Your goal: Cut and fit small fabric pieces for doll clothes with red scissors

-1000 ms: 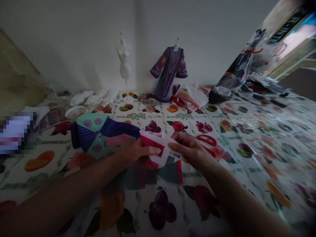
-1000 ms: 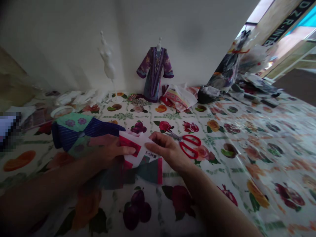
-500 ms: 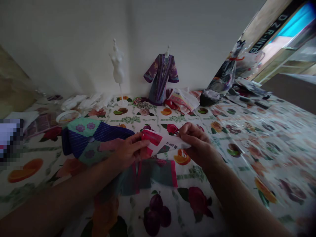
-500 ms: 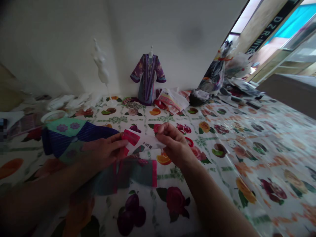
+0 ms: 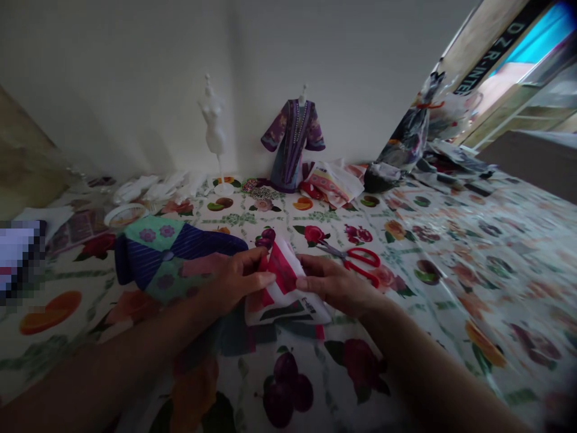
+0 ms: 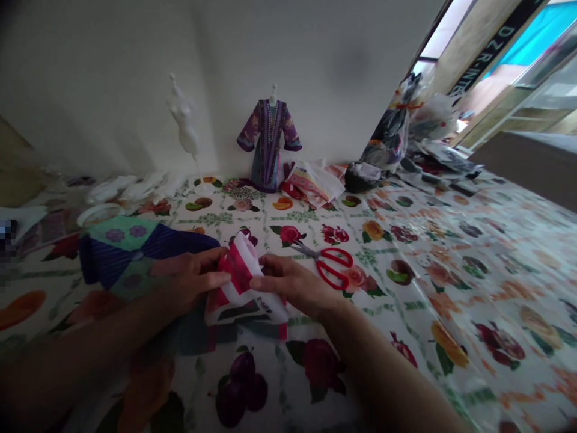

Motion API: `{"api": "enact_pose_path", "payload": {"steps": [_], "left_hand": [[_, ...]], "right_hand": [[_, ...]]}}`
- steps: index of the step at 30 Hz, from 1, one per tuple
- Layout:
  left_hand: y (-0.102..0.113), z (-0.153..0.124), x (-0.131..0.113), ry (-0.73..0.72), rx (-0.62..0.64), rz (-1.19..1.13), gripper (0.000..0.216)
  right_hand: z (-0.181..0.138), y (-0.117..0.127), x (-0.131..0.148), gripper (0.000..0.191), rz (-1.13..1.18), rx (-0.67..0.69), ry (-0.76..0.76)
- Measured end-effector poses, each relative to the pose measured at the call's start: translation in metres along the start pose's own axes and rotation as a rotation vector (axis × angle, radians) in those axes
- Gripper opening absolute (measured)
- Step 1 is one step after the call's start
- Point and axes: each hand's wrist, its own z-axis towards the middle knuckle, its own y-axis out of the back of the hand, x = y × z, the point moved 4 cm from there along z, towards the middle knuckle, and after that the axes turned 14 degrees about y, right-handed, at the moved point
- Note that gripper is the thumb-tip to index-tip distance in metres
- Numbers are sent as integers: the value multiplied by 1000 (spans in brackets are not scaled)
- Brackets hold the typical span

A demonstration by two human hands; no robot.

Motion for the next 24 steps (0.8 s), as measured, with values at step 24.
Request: {"api": "enact_pose_path", "payload": {"steps": [24], "left_hand": [[-9,-6,-23,-68,-87,6,28]], "right_hand": [[-4,1,17,37,-133,254,227]]}}
